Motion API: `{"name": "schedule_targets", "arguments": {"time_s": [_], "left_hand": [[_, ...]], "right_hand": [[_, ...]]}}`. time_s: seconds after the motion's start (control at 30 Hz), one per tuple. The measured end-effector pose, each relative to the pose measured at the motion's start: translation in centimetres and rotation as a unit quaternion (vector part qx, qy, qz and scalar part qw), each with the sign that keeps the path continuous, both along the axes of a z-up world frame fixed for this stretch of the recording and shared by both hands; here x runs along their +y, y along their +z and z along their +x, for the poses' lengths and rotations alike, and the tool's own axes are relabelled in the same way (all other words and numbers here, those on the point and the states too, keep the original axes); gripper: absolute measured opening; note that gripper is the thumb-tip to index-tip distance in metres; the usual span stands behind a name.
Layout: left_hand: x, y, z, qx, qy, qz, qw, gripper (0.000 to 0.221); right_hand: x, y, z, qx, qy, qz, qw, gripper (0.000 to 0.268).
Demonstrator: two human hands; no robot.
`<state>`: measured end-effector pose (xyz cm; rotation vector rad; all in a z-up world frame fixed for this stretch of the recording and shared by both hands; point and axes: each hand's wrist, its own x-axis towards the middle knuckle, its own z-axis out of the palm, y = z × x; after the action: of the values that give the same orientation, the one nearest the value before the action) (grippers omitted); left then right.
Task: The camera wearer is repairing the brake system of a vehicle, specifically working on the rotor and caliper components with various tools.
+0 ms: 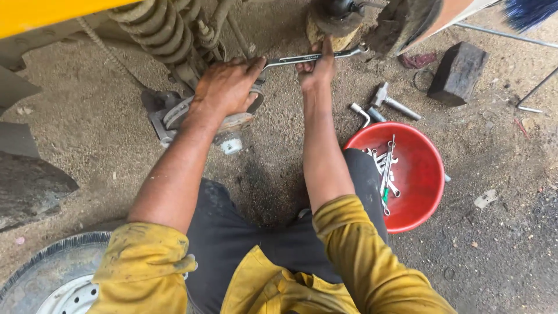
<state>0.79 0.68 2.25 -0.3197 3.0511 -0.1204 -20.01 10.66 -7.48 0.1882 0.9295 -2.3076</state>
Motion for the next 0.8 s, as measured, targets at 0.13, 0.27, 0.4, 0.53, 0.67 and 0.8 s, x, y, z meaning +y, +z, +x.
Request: {"name": "schedule_targets", "arguments": {"time_s": [0.13,0.27,0.4,0.53,0.67,0.8], "left_hand": [[0.1,1.2,-0.4,0.022,0.018,0.017,0.999,0.093],[0.3,0.7,0.2,0.003,0.034,0.052,0.998,0.089],[0.4,2.3,-0.6,-0.051,0.057,0.054,0.996,0.086],[0.5,2.2,0.2,-0.019,0.027,0.030,0.999,0.086],[0.5,2.6,0.0,-0.066,0.057,0.051,0.995,0.078],[0.5,2.1,0.1,-0.030,0.036,0.032,0.998,0.085]], "right_hand": [[0.1,1.0,0.6,-0.021,-0.018,-0.020,0.999,0.047],[-1.5,-0.3,-0.8,-0.013,-0.028,-0.059,0.998,0.047],[-1.7,-2.3,-1.7,-0.019,-0.026,-0.091,0.995,0.043],[-1.4,-1.0,0.3,-0.020,-0.031,-0.091,0.995,0.044],[-0.9,-0.3,0.2,-0.030,-0.050,-0.095,0.994,0.049],[-0.8,-0.7,0.9,-0.033,-0.051,-0.104,0.993,0.047]]}}
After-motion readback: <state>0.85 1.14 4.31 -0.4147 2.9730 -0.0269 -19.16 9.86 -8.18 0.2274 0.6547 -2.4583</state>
